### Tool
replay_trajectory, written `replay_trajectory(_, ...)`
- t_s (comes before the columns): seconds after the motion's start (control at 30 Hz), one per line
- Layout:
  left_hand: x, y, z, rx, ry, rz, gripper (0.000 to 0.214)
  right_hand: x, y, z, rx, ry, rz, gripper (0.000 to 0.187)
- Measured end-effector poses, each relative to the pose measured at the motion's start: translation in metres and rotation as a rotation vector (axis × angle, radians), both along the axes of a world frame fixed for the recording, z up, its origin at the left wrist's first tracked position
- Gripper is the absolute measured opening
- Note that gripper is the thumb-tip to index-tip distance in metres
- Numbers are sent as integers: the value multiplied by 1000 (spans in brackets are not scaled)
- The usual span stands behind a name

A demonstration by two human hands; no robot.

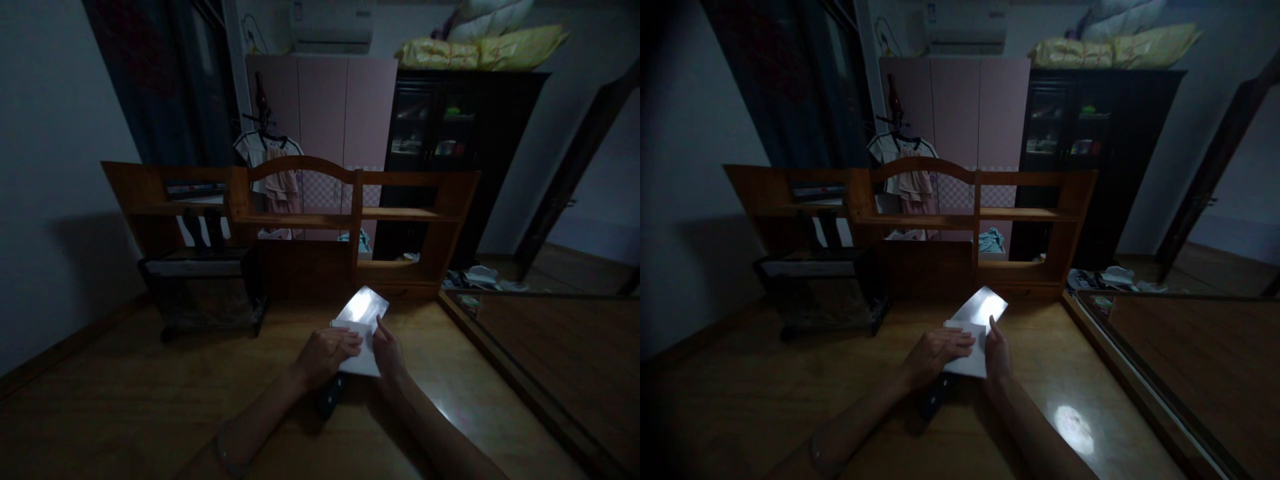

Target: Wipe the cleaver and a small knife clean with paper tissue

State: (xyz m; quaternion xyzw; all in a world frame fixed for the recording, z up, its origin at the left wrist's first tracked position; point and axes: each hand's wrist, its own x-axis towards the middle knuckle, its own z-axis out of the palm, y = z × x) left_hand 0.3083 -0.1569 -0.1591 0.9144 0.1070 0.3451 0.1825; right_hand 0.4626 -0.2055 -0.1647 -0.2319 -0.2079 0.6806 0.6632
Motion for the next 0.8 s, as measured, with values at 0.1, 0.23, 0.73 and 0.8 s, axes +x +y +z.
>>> replay_trajectory(0.1,2,-5,-1,-219,-38,3,51,-2,2,-3,-41,31,63,34)
replay_trajectory(0.23,4,-12,-1,-447,-157,96,63,-5,2,-5,-31,55,50,31)
replay_trajectory(0.73,-1,-9,0,-388,-275,280,58,-5,4,-11,50,67,-37,22)
replay_trajectory(0.8,-2,-10,1,-376,-283,271,57,-3,6,-13,44,95,-104,17)
